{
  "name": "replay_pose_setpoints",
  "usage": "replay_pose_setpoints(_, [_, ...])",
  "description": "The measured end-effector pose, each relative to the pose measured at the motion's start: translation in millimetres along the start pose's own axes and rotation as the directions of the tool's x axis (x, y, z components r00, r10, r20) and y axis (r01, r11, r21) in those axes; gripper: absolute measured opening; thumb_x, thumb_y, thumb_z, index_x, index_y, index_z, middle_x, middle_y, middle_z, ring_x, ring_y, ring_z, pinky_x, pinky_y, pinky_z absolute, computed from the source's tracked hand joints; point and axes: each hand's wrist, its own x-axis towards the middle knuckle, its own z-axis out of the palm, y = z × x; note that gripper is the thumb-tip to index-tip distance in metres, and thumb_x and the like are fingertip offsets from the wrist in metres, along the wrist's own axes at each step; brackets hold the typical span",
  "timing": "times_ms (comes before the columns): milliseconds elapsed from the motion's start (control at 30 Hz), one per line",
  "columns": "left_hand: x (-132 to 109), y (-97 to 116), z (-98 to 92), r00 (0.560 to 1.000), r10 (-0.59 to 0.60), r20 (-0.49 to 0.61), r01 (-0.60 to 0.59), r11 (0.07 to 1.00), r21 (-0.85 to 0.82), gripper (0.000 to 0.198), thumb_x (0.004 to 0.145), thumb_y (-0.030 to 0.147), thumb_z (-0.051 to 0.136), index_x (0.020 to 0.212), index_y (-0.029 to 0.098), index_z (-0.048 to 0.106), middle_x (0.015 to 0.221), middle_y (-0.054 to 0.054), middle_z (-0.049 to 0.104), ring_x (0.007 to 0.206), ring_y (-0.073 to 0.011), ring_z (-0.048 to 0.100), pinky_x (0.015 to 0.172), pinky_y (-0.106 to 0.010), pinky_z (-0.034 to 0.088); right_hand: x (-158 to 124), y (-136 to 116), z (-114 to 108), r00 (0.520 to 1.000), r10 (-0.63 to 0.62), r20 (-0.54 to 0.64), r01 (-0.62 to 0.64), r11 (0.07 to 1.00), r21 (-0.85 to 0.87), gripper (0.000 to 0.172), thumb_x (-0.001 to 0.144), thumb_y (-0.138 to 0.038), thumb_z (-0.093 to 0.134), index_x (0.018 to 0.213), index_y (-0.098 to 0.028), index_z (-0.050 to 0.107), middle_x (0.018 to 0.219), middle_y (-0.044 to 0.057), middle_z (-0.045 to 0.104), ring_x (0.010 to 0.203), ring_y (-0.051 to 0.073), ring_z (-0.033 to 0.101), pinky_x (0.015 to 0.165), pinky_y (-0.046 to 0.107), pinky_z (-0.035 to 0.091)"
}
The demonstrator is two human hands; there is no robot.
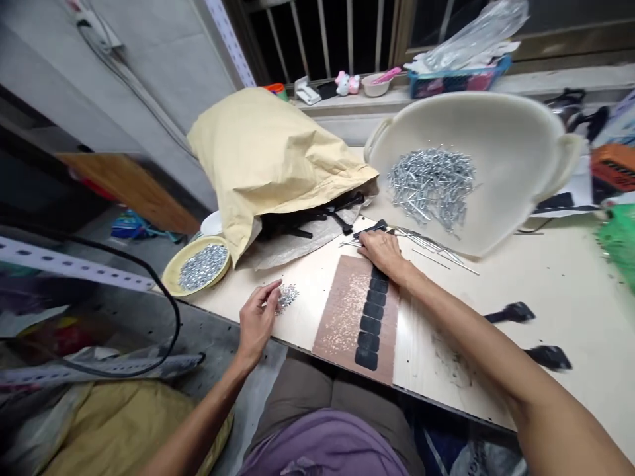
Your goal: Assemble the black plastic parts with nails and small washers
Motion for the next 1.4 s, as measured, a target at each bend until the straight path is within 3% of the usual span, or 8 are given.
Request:
replay_pose_setpoints(167, [2, -30, -27.9, 0.989, 0.117, 0.09, -0.132, 0.973, 0.188, 0.027, 0.091, 0.033, 0.045, 0.101, 0.019, 0.066, 0.091, -0.006, 0.063, 0.085, -0.0172, 0.058, 0.075, -0.03, 0.047, 1, -1, 1, 0.994, -0.075, 0.079, 0.076, 0.997, -0.012, 0.024, 0.089, -0.025, 0.046, 0.105, -0.023, 0.063, 0.095, 0.006, 0.061, 0.084, 0.019, 0.054, 0.062, 0.027, 0.032])
replay_pose_setpoints(333, [12, -23, -10.6, 0.931, 0.275, 0.241, -0.349, 0.861, 0.369, 0.024, 0.09, 0.032, 0.047, 0.103, 0.023, 0.066, 0.088, -0.007, 0.06, 0.088, -0.0205, 0.051, 0.072, -0.032, 0.045, -12, 4, -11, 0.994, -0.03, 0.109, 0.04, 0.995, -0.089, 0.027, 0.085, -0.018, 0.045, 0.102, -0.021, 0.065, 0.094, 0.008, 0.056, 0.081, 0.019, 0.051, 0.06, 0.028, 0.032])
replay_pose_setpoints(567, [25, -16, 7.7, 0.838, 0.332, 0.434, -0.534, 0.664, 0.524, 0.019, 0.09, 0.025, 0.048, 0.083, 0.023, 0.066, 0.084, -0.007, 0.055, 0.084, -0.0221, 0.043, 0.064, -0.031, 0.038, -42, 8, -42, 0.992, 0.019, 0.125, 0.007, 0.978, -0.208, 0.025, 0.09, -0.024, 0.042, 0.093, -0.02, 0.066, 0.092, 0.009, 0.058, 0.086, 0.023, 0.049, 0.053, 0.029, 0.027])
replay_pose_setpoints(767, [34, -14, 6.7, 0.776, 0.355, 0.521, -0.607, 0.643, 0.466, 0.017, 0.086, 0.015, 0.049, 0.076, 0.019, 0.062, 0.082, -0.009, 0.056, 0.083, -0.0231, 0.046, 0.067, -0.034, 0.039, -78, -17, -55, 0.998, -0.04, -0.056, 0.041, 0.999, 0.007, 0.034, 0.094, -0.031, 0.033, 0.112, -0.022, 0.061, 0.09, 0.007, 0.057, 0.071, 0.016, 0.052, 0.05, 0.026, 0.033])
replay_pose_setpoints(900, [37, -8, 8.5, 0.859, 0.306, 0.41, -0.442, 0.847, 0.295, 0.009, 0.08, 0.015, 0.054, 0.076, 0.018, 0.062, 0.081, -0.007, 0.058, 0.083, -0.0208, 0.051, 0.072, -0.033, 0.043, -94, -55, -51, 0.986, -0.062, -0.155, 0.116, 0.925, 0.363, 0.032, 0.094, -0.028, 0.037, 0.114, -0.018, 0.061, 0.086, 0.007, 0.056, 0.071, 0.016, 0.054, 0.06, 0.028, 0.046])
replay_pose_setpoints(1000, [31, 6, 14.7, 0.943, 0.083, 0.323, -0.071, 0.996, -0.049, 0.007, 0.078, 0.022, 0.058, 0.075, 0.016, 0.06, 0.075, -0.003, 0.06, 0.071, -0.0155, 0.056, 0.067, -0.029, 0.046, -101, -86, -48, 0.984, -0.06, -0.165, 0.145, 0.808, 0.572, 0.03, 0.094, -0.025, 0.04, 0.115, -0.019, 0.061, 0.085, 0.006, 0.056, 0.074, 0.016, 0.055, 0.065, 0.031, 0.049])
replay_pose_setpoints(1133, [20, 33, 26.1, 0.904, -0.146, 0.402, 0.351, 0.79, -0.503, 0.019, 0.075, 0.032, 0.064, 0.079, 0.013, 0.06, 0.072, -0.002, 0.063, 0.064, -0.0121, 0.059, 0.065, -0.027, 0.049, -104, -111, -46, 0.989, -0.044, -0.142, 0.13, 0.718, 0.683, 0.032, 0.093, -0.022, 0.042, 0.12, -0.023, 0.058, 0.083, 0.004, 0.053, 0.074, 0.015, 0.055, 0.068, 0.03, 0.049])
replay_pose_setpoints(1400, [15, 59, 36.6, 0.872, -0.131, 0.472, 0.457, 0.565, -0.687, 0.02, 0.072, 0.026, 0.07, 0.081, 0.01, 0.062, 0.072, -0.003, 0.064, 0.065, -0.0094, 0.059, 0.068, -0.024, 0.051, -111, -106, -53, 0.991, 0.041, -0.129, 0.045, 0.8, 0.598, 0.035, 0.093, -0.02, 0.041, 0.123, -0.025, 0.057, 0.088, 0.005, 0.053, 0.078, 0.016, 0.055, 0.071, 0.029, 0.048])
